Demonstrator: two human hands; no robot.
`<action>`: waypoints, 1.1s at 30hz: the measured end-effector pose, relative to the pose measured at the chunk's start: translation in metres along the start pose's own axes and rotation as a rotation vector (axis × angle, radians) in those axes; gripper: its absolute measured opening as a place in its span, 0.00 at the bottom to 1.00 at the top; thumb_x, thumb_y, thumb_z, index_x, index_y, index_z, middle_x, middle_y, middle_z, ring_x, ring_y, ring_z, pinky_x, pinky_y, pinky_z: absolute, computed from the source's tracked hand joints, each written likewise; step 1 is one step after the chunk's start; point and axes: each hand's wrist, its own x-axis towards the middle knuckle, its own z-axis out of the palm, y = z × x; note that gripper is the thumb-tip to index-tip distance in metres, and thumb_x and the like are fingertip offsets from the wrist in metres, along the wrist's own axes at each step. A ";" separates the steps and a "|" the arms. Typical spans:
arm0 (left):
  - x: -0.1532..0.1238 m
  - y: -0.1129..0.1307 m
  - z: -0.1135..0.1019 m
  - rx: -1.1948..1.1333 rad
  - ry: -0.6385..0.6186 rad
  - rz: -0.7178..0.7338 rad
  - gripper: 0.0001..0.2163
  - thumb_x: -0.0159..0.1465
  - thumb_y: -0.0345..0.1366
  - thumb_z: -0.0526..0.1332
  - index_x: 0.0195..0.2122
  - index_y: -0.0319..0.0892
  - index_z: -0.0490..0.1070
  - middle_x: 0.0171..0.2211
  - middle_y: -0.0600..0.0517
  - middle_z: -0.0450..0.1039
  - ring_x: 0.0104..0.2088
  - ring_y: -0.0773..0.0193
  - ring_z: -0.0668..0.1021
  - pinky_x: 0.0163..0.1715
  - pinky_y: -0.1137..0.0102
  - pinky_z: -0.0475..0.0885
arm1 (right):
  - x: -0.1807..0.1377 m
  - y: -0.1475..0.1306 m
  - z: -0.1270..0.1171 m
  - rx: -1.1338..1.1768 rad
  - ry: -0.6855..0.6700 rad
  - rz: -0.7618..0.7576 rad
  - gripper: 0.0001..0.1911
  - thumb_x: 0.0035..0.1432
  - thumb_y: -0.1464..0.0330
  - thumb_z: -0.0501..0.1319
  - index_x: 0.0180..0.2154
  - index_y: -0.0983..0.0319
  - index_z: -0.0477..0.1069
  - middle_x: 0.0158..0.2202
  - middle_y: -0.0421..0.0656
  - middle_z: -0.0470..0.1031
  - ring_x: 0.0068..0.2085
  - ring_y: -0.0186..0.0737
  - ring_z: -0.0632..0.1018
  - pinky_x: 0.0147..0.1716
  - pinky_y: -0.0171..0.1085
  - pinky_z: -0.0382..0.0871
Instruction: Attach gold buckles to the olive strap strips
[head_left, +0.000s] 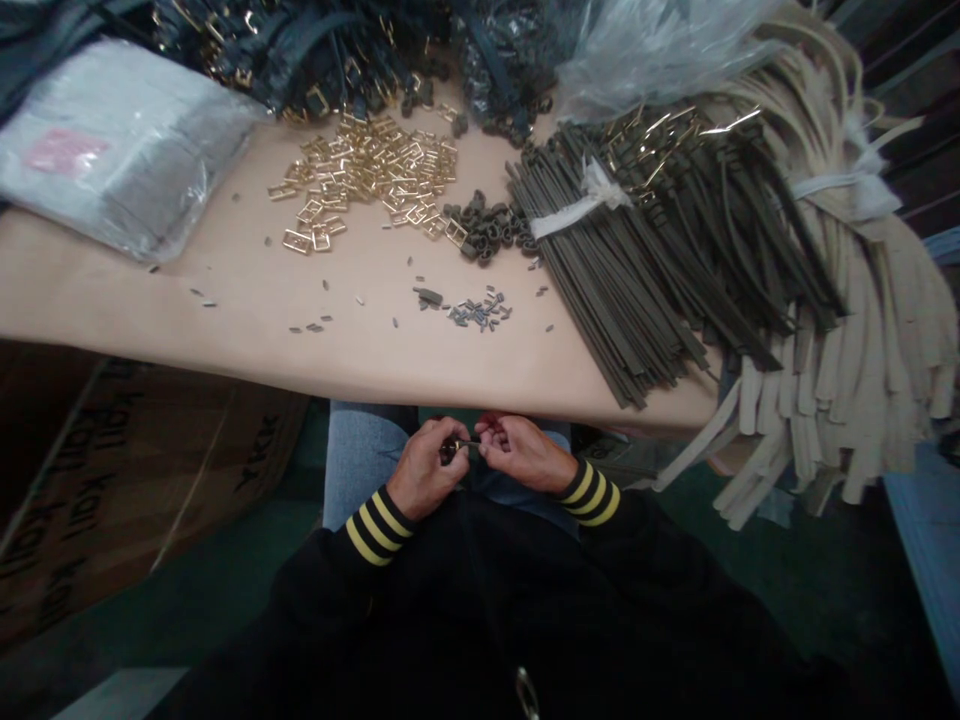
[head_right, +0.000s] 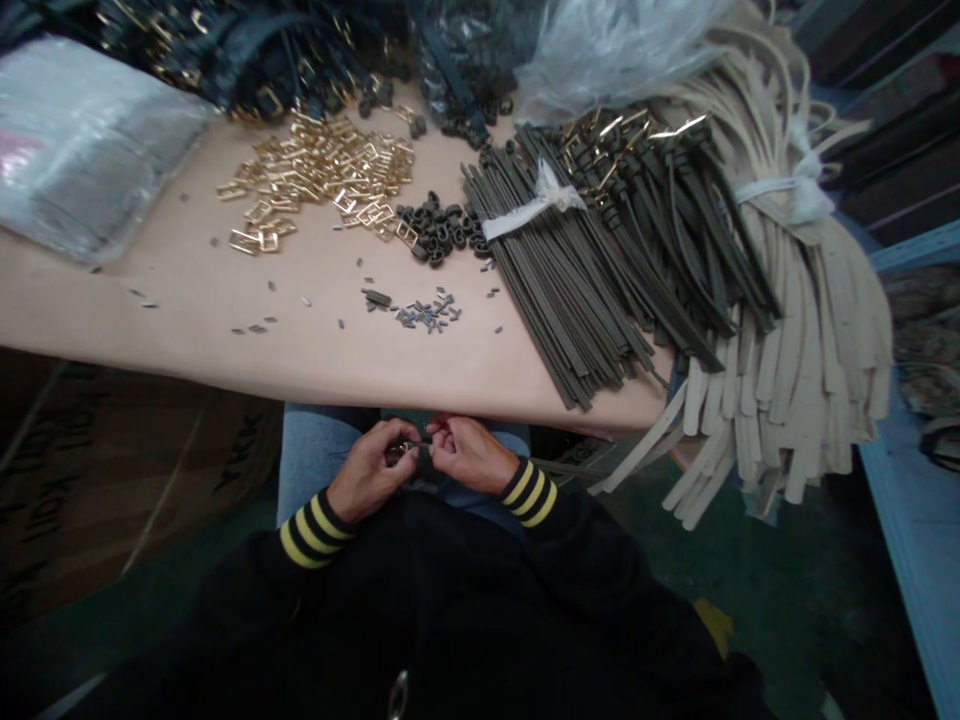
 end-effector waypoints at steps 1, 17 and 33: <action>0.000 0.000 0.000 -0.023 0.016 -0.028 0.03 0.51 0.30 0.55 0.28 0.41 0.65 0.24 0.55 0.61 0.25 0.68 0.67 0.24 0.74 0.64 | 0.000 0.001 0.000 0.002 0.004 0.001 0.05 0.46 0.73 0.53 0.30 0.66 0.61 0.25 0.37 0.62 0.22 0.27 0.64 0.22 0.29 0.60; 0.000 -0.011 0.005 -0.382 0.013 -0.295 0.03 0.48 0.31 0.58 0.23 0.38 0.63 0.19 0.57 0.65 0.20 0.70 0.68 0.22 0.74 0.62 | -0.002 -0.002 0.001 0.116 0.012 0.031 0.05 0.49 0.73 0.53 0.32 0.66 0.62 0.24 0.38 0.65 0.20 0.28 0.69 0.21 0.30 0.68; -0.001 -0.014 0.008 -0.527 0.025 -0.387 0.06 0.44 0.32 0.62 0.20 0.38 0.65 0.16 0.58 0.67 0.19 0.70 0.73 0.22 0.75 0.67 | -0.071 0.018 -0.026 -0.559 0.645 -0.284 0.11 0.51 0.69 0.57 0.38 0.64 0.64 0.38 0.49 0.68 0.42 0.44 0.69 0.43 0.44 0.65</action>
